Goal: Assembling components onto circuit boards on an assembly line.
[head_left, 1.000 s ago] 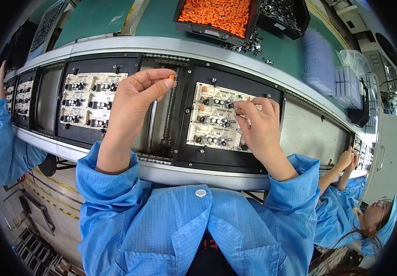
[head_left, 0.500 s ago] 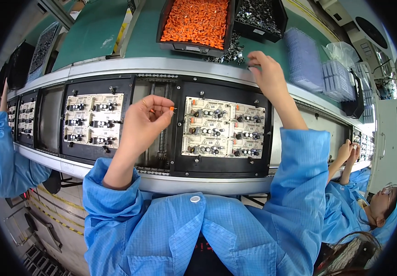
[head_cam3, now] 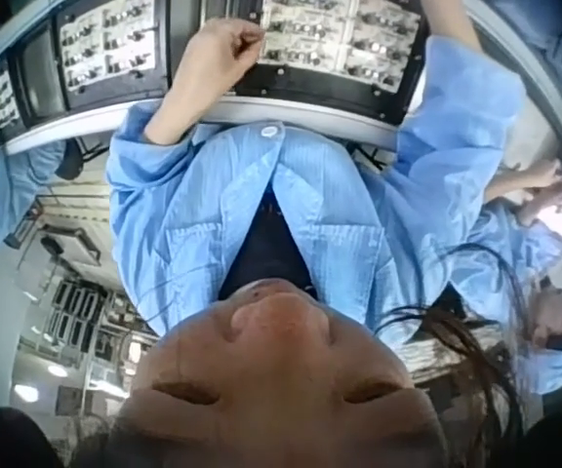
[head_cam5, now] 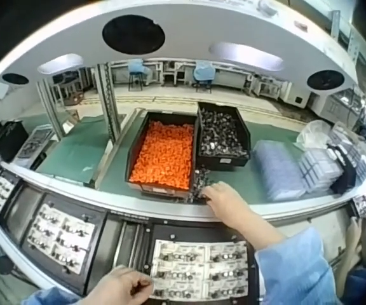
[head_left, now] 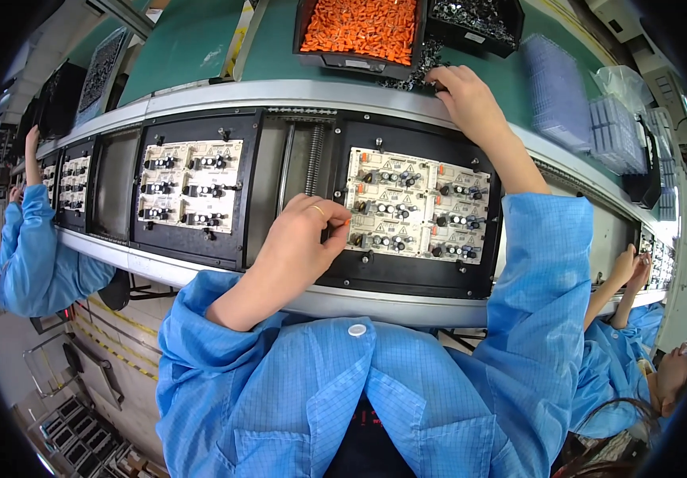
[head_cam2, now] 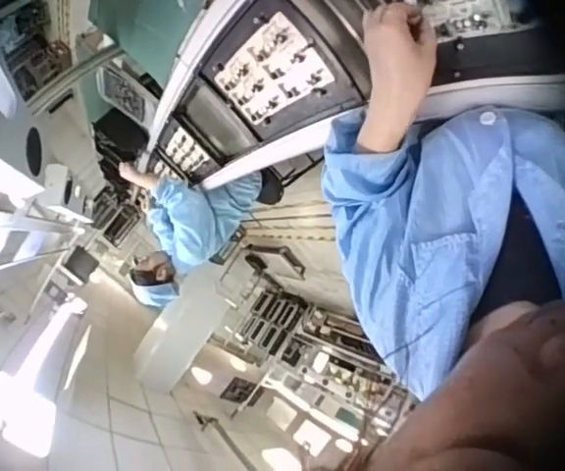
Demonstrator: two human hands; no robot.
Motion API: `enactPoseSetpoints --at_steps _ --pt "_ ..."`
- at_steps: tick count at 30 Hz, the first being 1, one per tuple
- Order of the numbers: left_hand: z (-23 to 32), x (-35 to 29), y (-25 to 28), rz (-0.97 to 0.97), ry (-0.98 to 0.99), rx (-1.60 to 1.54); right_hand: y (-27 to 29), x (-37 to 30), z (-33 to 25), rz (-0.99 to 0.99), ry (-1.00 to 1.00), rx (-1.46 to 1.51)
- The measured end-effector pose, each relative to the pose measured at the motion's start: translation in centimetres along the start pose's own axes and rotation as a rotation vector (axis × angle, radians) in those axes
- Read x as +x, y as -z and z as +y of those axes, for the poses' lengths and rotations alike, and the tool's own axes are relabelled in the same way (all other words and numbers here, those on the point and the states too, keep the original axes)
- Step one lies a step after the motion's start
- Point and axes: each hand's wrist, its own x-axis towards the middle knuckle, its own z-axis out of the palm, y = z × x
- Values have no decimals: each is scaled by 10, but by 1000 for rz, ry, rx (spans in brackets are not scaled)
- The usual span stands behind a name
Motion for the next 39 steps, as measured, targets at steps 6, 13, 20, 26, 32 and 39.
enactPoseSetpoints --at_steps 6,13,20,26,32,39 --pt "8 3 -11 -13 -114 122 15 -5 -4 23 -241 274" --pt "11 6 -17 -71 -100 275 55 -27 -31 140 -215 423" --pt "16 7 -17 -77 -102 307 86 -64 -60 86 -287 469" --pt "16 8 -17 -95 -113 323 96 -82 -79 66 -325 500" --pt "16 8 -16 -108 -121 314 90 -99 -87 -14 -443 638" --pt "19 7 -16 -112 -132 348 82 -108 -95 -78 -612 911"
